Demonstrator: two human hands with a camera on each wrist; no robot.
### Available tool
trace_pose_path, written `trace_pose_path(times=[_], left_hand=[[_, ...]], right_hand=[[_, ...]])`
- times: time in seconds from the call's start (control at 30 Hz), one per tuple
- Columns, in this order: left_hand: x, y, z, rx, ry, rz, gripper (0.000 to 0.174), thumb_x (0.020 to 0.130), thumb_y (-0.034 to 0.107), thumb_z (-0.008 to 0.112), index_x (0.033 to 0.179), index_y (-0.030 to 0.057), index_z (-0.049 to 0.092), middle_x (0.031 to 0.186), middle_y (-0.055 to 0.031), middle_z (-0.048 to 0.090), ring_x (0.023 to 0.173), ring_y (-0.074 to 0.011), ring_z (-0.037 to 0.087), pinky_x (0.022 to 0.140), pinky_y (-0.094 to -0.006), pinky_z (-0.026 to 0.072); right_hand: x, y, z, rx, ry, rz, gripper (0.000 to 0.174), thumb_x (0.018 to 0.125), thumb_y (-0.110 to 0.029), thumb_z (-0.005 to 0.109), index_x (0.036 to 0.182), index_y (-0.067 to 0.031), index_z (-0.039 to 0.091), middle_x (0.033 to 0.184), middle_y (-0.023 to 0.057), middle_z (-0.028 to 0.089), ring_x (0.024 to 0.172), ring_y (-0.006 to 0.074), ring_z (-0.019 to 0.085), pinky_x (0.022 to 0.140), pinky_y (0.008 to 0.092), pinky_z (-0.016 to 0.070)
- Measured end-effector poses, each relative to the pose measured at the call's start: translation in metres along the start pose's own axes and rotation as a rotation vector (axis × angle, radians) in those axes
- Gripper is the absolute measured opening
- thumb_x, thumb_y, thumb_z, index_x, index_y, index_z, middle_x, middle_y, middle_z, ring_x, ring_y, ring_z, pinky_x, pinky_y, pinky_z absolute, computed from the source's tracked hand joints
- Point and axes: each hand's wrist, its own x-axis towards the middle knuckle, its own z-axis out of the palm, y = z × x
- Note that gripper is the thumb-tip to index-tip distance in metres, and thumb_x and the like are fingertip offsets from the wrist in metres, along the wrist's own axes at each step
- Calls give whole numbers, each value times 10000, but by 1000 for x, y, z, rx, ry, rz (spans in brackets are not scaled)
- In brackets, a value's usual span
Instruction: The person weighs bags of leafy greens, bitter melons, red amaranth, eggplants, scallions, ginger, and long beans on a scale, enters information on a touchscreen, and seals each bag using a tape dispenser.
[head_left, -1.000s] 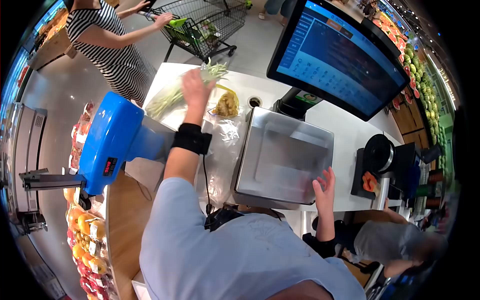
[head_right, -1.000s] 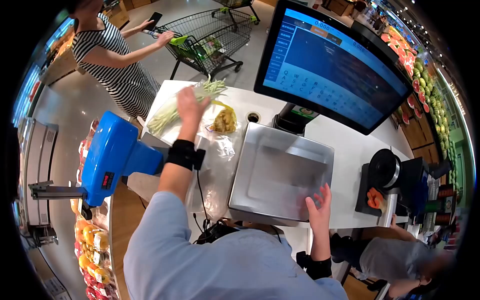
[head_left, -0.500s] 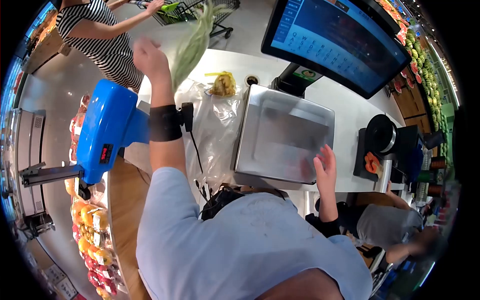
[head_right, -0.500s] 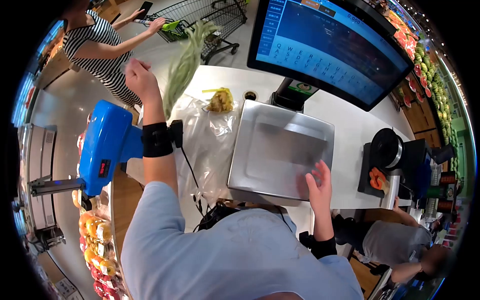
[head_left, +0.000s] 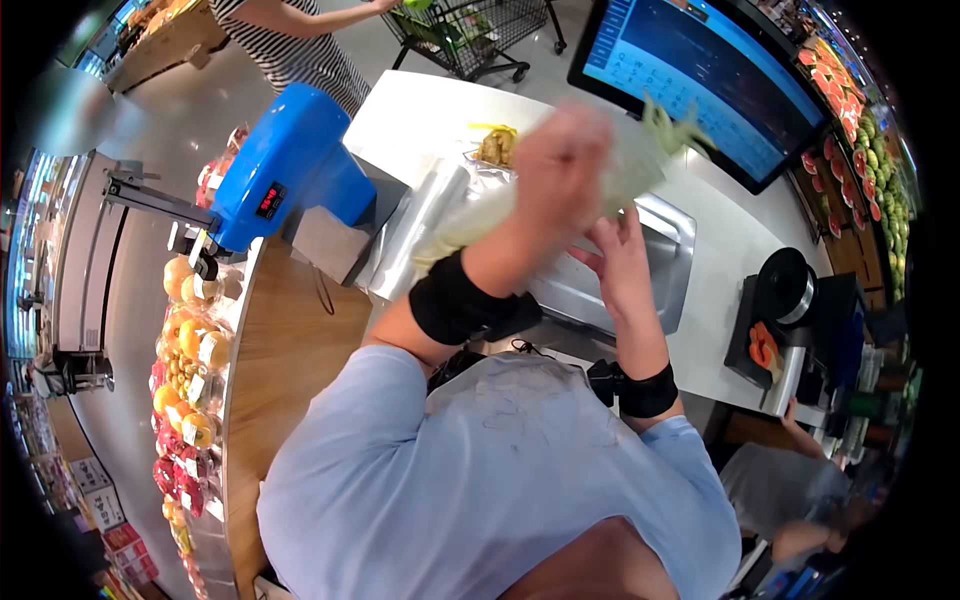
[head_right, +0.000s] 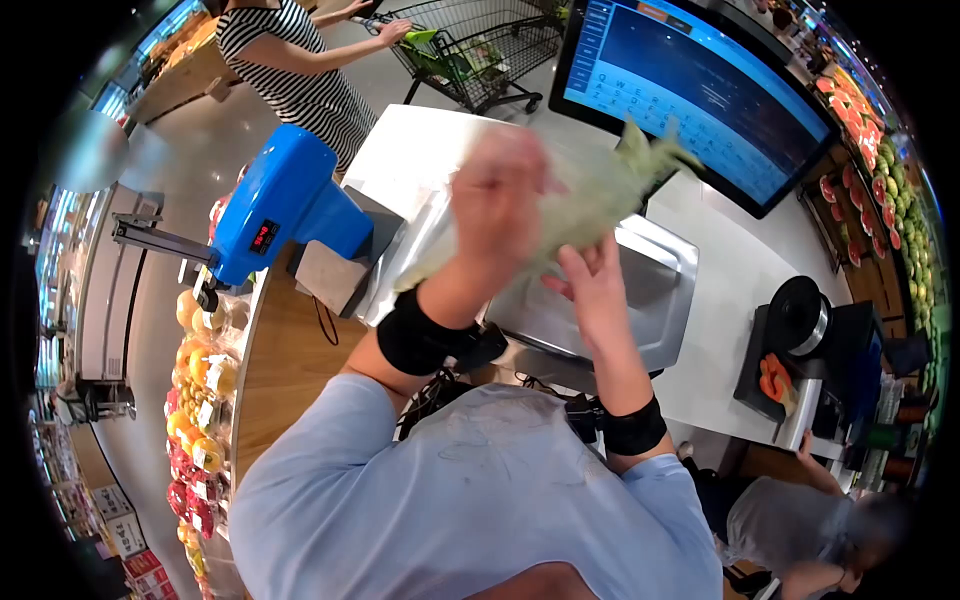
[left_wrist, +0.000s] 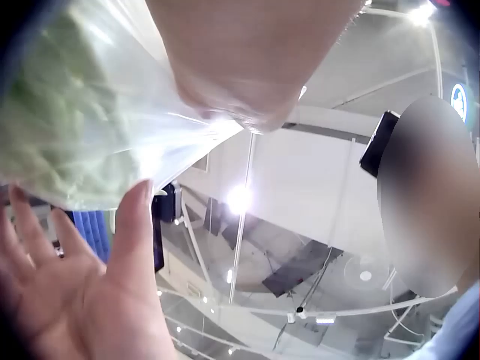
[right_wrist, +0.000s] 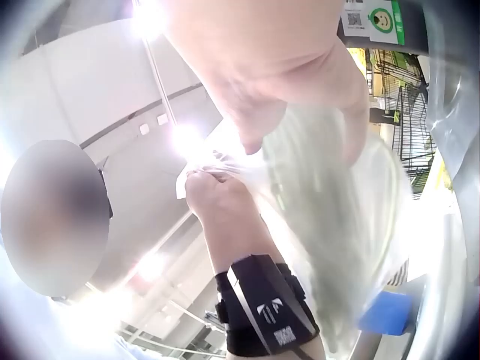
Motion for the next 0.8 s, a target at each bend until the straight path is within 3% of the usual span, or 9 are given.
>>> trace_pose_path(times=[0.27,0.37,0.43,0.57,0.63,0.67,0.73,0.77,0.8], left_hand=[[-79,-17,111,108,-406,-95,138,875,144,524,830,23,574,745,-169,553,686,-379,538,589,-404,436],[-102,-35,134,238,-471,-104,148,868,162,539,805,31,567,715,-168,554,689,-368,555,584,-417,435],[-119,-48,144,266,-531,-108,176,865,192,551,773,42,557,691,-152,554,685,-354,562,580,-419,438],[-138,-61,150,335,-664,-71,211,863,245,575,762,59,563,686,-119,557,678,-327,567,583,-400,453],[-133,-51,146,400,-756,-155,244,834,295,610,763,66,565,678,-119,556,666,-334,561,580,-402,452],[-122,-45,138,468,-988,-258,423,793,475,627,898,65,612,816,-140,614,790,-343,597,686,-419,478],[-113,-49,116,406,-895,147,682,699,548,703,1080,-8,598,961,-182,633,908,-358,604,787,-407,486],[-96,-37,97,423,-994,18,926,631,560,761,1240,-81,486,1149,-232,585,1065,-376,564,916,-411,451],[-81,-28,82,472,-1012,-99,818,728,391,768,1337,-22,411,1307,-212,504,1217,-335,482,1011,-407,384]], right_hand=[[-31,37,-123,30,191,78,458,923,-286,572,1287,-102,364,1082,37,570,895,123,604,720,251,519],[-28,56,-162,-209,401,222,382,916,-336,559,1144,-33,507,872,102,634,775,191,638,702,300,506],[-21,76,-193,-808,354,1,401,879,-378,576,939,18,583,763,177,627,758,299,631,709,375,488],[-27,73,-194,-933,402,-191,431,840,-390,600,783,36,575,763,221,618,755,370,602,716,414,463],[-34,69,-198,-975,432,39,417,839,-383,610,758,23,555,767,195,632,739,359,608,680,395,466],[-41,68,-206,-967,449,54,417,839,-383,610,758,23,555,767,195,632,739,359,608,680,395,466],[-55,68,-229,-840,522,-59,394,852,-357,616,716,5,539,663,144,590,642,282,580,618,358,451],[-63,69,-243,-833,539,-46,394,852,-357,616,716,5,539,663,144,590,642,282,580,618,358,451],[-70,72,-259,-799,563,-60,388,862,-341,614,702,3,531,625,114,549,606,226,531,585,340,431]])
